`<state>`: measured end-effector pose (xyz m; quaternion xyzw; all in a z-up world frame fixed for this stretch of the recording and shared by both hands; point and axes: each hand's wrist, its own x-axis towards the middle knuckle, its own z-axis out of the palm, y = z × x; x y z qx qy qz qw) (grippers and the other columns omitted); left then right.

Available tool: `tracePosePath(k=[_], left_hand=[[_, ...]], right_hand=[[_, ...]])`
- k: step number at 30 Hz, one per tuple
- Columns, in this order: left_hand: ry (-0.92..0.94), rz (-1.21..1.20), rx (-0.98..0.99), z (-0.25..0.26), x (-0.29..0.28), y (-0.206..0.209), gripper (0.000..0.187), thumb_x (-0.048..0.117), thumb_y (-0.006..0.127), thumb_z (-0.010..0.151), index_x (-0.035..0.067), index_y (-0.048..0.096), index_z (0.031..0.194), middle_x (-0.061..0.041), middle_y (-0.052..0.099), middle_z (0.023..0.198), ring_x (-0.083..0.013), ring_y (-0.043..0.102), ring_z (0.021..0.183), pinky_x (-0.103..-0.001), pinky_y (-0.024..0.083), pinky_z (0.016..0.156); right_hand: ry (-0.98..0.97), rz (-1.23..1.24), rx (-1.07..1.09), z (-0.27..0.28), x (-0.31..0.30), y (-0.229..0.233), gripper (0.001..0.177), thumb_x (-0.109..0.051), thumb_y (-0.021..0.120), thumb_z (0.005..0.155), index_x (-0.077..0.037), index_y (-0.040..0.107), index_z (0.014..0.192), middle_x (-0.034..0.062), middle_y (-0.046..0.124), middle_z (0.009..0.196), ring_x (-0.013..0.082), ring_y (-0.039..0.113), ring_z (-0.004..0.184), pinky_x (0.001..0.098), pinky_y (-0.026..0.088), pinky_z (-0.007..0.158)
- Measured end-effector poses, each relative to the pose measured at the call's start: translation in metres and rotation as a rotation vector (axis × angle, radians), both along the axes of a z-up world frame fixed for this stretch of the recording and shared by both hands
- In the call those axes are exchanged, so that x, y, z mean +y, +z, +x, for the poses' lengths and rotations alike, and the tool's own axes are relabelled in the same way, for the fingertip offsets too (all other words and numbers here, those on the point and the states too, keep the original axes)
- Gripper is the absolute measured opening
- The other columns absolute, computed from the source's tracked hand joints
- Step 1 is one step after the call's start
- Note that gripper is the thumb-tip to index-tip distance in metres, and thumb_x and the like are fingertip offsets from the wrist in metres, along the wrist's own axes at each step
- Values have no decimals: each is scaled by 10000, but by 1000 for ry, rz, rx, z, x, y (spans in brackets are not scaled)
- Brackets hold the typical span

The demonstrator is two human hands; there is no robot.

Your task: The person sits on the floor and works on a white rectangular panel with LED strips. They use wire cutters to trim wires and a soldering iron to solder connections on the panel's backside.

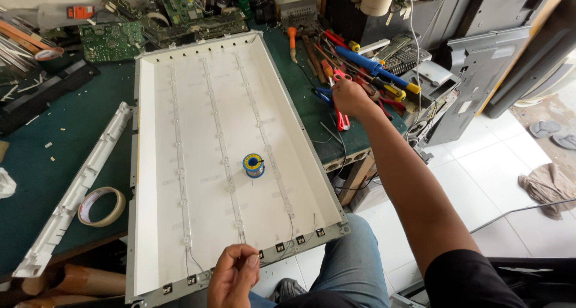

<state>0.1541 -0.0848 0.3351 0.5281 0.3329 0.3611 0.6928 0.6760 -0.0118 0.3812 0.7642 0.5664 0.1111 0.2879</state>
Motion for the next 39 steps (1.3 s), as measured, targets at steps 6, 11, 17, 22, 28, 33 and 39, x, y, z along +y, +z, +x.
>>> tracePosePath(k=[6, 11, 17, 22, 28, 33, 39], left_hand=[[25, -2, -3, 3, -1, -17, 125, 30, 645, 939, -59, 730, 962, -104, 477, 633, -196, 400, 536, -337, 328, 493], [-32, -48, 32, 6, -4, -9, 94, 46, 700, 946, -27, 756, 961, -95, 493, 660, -195, 441, 602, -341, 351, 567], [-210, 105, -59, -15, -14, 14, 84, -41, 707, 904, 31, 747, 922, -46, 584, 780, -147, 485, 634, -304, 414, 609], [-199, -51, -132, -32, -28, -28, 69, -71, 730, 904, -10, 749, 875, -39, 525, 681, -113, 406, 549, -298, 306, 524], [-366, -225, 107, -23, -29, -20, 73, 98, 781, 955, 59, 764, 895, -13, 483, 616, -124, 413, 539, -339, 353, 574], [-534, -49, 103, 0, -41, 13, 39, 124, 758, 936, 106, 755, 901, 15, 654, 748, -90, 581, 702, -269, 478, 677], [-551, -52, 102, 4, -68, -26, 28, 147, 770, 993, 123, 763, 981, 39, 641, 752, -53, 559, 688, -245, 464, 655]], right_hand=[[-720, 1347, 1832, -9, -27, -14, 148, -210, 521, 1070, -171, 478, 934, 42, 390, 881, 160, 403, 645, 315, 322, 514], [-244, 1501, 2175, -15, -33, -26, 311, -369, 536, 1138, -169, 527, 901, 11, 424, 692, 134, 397, 579, 280, 353, 538], [-42, 1651, 2628, -67, -98, 12, 398, -444, 470, 1154, -200, 568, 855, -57, 517, 767, 113, 443, 671, 326, 373, 750], [-24, 1582, 2532, -137, -223, -28, 292, -465, 568, 1113, -255, 752, 1201, 93, 587, 1579, 418, 498, 1547, 630, 406, 1172], [2, 1446, 2635, -206, -318, -80, 485, -536, 595, 1169, -127, 647, 915, 250, 627, 1229, 469, 589, 1127, 763, 371, 1010], [297, 1094, 2402, -253, -334, -63, 359, -244, 463, 1153, 20, 682, 1048, 512, 638, 1167, 562, 655, 1120, 608, 450, 994], [38, 724, 1843, -302, -316, -92, 271, -336, 818, 944, -72, 798, 889, 157, 794, 1206, 255, 762, 1160, 412, 541, 1012]])
